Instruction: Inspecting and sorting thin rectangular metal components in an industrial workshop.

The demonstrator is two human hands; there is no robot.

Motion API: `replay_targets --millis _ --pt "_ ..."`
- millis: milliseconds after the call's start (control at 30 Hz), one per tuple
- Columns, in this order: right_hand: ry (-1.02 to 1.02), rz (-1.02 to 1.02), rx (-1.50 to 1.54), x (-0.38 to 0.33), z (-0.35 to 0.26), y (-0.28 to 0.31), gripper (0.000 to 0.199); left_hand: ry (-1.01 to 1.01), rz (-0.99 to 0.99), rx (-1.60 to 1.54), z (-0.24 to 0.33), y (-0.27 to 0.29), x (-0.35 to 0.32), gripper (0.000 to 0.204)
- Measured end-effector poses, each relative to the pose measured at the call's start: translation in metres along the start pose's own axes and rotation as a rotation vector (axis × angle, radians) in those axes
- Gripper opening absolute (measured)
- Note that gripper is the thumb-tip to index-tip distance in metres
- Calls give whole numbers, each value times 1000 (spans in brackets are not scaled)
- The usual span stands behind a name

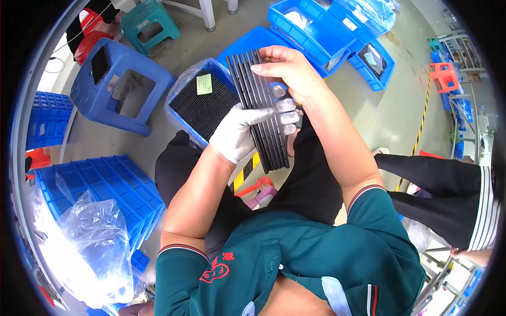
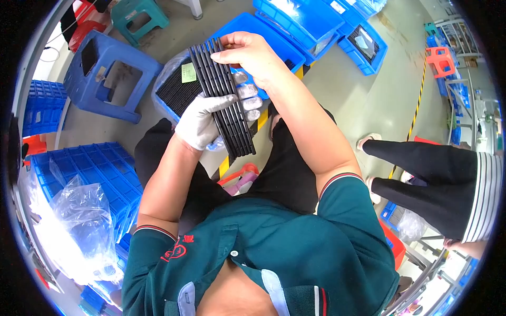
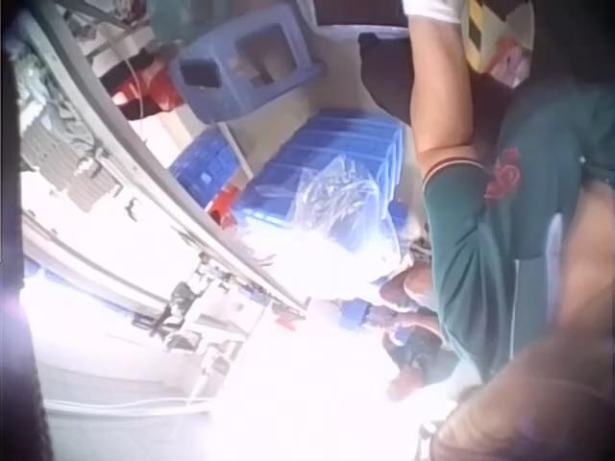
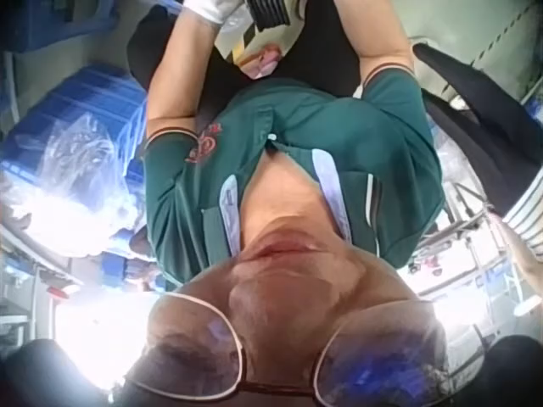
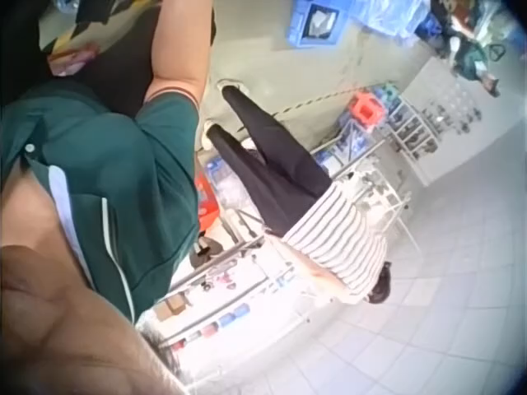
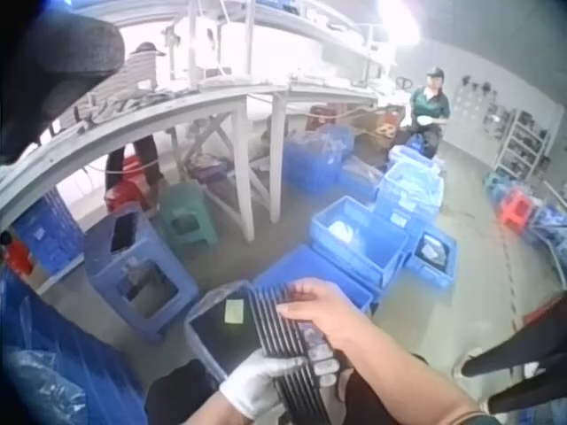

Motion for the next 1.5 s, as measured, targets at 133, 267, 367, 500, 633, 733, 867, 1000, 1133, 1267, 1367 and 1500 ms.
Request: replay_targets --millis 133,267,367,500,633,733,867,1000,1133,1267,1367,1500 --pt "-5 0 8 0 0 0 32 2 -18 5 0 -2 -1 38" --pt "9 -14 18 0 1 -2 32 0 3 6 -1 1 0 36" --pt "34 -34 -19 1 0 -3 32 1 14 6 -1 1 0 36" --pt "24 23 -124 -3 -8 -3 33 -1 26 -44 -1 5 1 36" --pt "0 -11 -171 -3 -12 0 32 -12 34 -55 2 4 -1 42" --pt "0 -13 -157 -3 -15 -3 32 -30 21 -21 3 0 -3 42" --pt "-3 -15 -145 -3 -15 -5 33 -46 -20 -52 1 -1 -2 43" --pt "-69 -56 137 -2 -9 -13 30 -7 -32 -57 2 -1 -5 40" --pt "-175 -101 98 -1 -3 -19 31 9 -32 -43 2 -4 -6 41" --pt "-166 -147 113 0 -2 -17 29 22 -48 -19 3 -6 -7 41" --pt "-139 -168 41 3 -3 -16 38 33 -79 2 -1 -7 -7 44" --pt "-156 -159 24 2 -6 -18 40 27 -121 6 -2 -10 -9 48"
Point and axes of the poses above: each hand's wrist, its own x-axis towards the middle knuckle, its own y-axis out of the back of the hand, z = x × y, the point moved 5 cm from there along x, towards the middle knuckle, and after that the axes turned 10 degrees about x, right-handed, at the moved point
